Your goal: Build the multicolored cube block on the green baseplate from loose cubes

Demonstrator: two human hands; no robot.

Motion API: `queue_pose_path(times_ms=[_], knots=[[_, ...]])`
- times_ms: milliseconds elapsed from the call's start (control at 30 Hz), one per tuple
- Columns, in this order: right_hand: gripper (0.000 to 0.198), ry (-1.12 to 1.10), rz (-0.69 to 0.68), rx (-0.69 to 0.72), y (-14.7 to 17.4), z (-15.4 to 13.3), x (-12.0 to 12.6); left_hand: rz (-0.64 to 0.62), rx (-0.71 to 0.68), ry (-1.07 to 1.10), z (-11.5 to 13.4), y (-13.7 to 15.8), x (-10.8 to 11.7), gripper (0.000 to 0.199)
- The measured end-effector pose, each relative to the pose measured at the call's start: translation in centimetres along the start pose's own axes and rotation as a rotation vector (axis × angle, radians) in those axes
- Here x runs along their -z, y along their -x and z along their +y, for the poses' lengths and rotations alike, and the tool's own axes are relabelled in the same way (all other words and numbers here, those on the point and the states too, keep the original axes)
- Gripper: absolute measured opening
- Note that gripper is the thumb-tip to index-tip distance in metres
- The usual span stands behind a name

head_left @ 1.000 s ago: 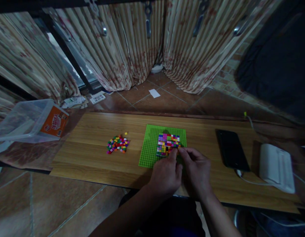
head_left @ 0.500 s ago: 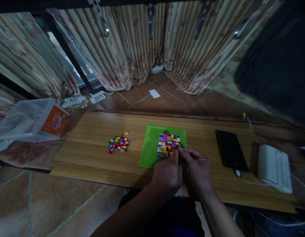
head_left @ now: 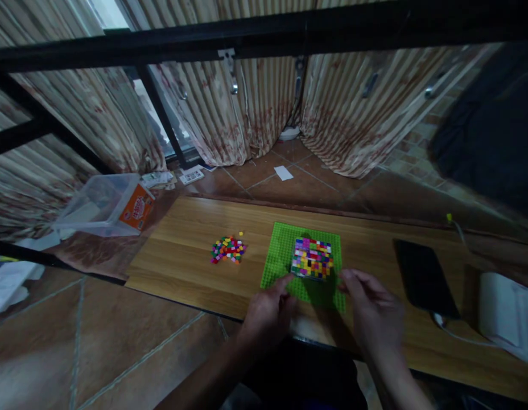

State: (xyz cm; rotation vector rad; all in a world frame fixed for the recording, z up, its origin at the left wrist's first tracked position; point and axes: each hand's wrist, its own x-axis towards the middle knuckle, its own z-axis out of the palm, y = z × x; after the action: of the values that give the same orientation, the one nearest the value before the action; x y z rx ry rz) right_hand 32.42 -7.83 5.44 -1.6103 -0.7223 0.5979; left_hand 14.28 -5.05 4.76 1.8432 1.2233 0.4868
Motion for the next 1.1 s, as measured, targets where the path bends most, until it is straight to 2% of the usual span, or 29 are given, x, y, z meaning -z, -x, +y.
queue_pose_path(times_ms=[67, 133, 233, 300, 467, 600, 700, 867, 1000, 1100], knots=[[0.022, 0.028, -0.08, 0.06, 1.5, -0.5, -0.9, 0.081, 0.038, 0.023, -1.6, 0.9, 1.1, 0.041], [0.018, 0.062, -0.237, 0.147, 3.1, -0.6, -2.5, 0.183, 0.07, 0.014, -3.2, 1.6, 2.3, 0.038], [0.014, 0.147, -0.488, 0.297, 4.8, -0.1, -5.6, 0.34, 0.123, -0.02, -5.3, 2.3, 4.1, 0.034], [0.016, 0.204, -0.577, 0.369, 5.2, 0.4, -8.1, 0.418, 0.149, -0.029, -6.2, 2.7, 5.3, 0.031], [0.016, 0.414, -0.588, 0.541, 4.7, 1.0, -14.1, 0.497, 0.221, -0.085, -7.4, 3.5, 7.8, 0.027], [0.014, 0.546, -0.568, 0.657, 4.5, 1.3, -17.1, 0.514, 0.253, -0.081, -8.3, 3.5, 9.0, 0.028], [0.013, 0.571, -0.56, 0.694, 4.7, 2.0, -17.9, 0.531, 0.263, -0.111, -8.9, 2.8, 9.5, 0.028], [0.021, 0.543, -0.548, 0.733, 4.6, 2.8, -17.7, 0.541, 0.207, -0.229, -9.4, 0.5, 10.0, 0.029], [0.027, 0.503, -0.569, 0.738, 4.5, 3.1, -17.4, 0.499, 0.16, -0.347, -9.2, -1.2, 10.1, 0.03], [0.031, 0.469, -0.569, 0.737, 4.7, 3.5, -17.3, 0.453, 0.174, -0.412, -9.2, -1.8, 10.0, 0.029]])
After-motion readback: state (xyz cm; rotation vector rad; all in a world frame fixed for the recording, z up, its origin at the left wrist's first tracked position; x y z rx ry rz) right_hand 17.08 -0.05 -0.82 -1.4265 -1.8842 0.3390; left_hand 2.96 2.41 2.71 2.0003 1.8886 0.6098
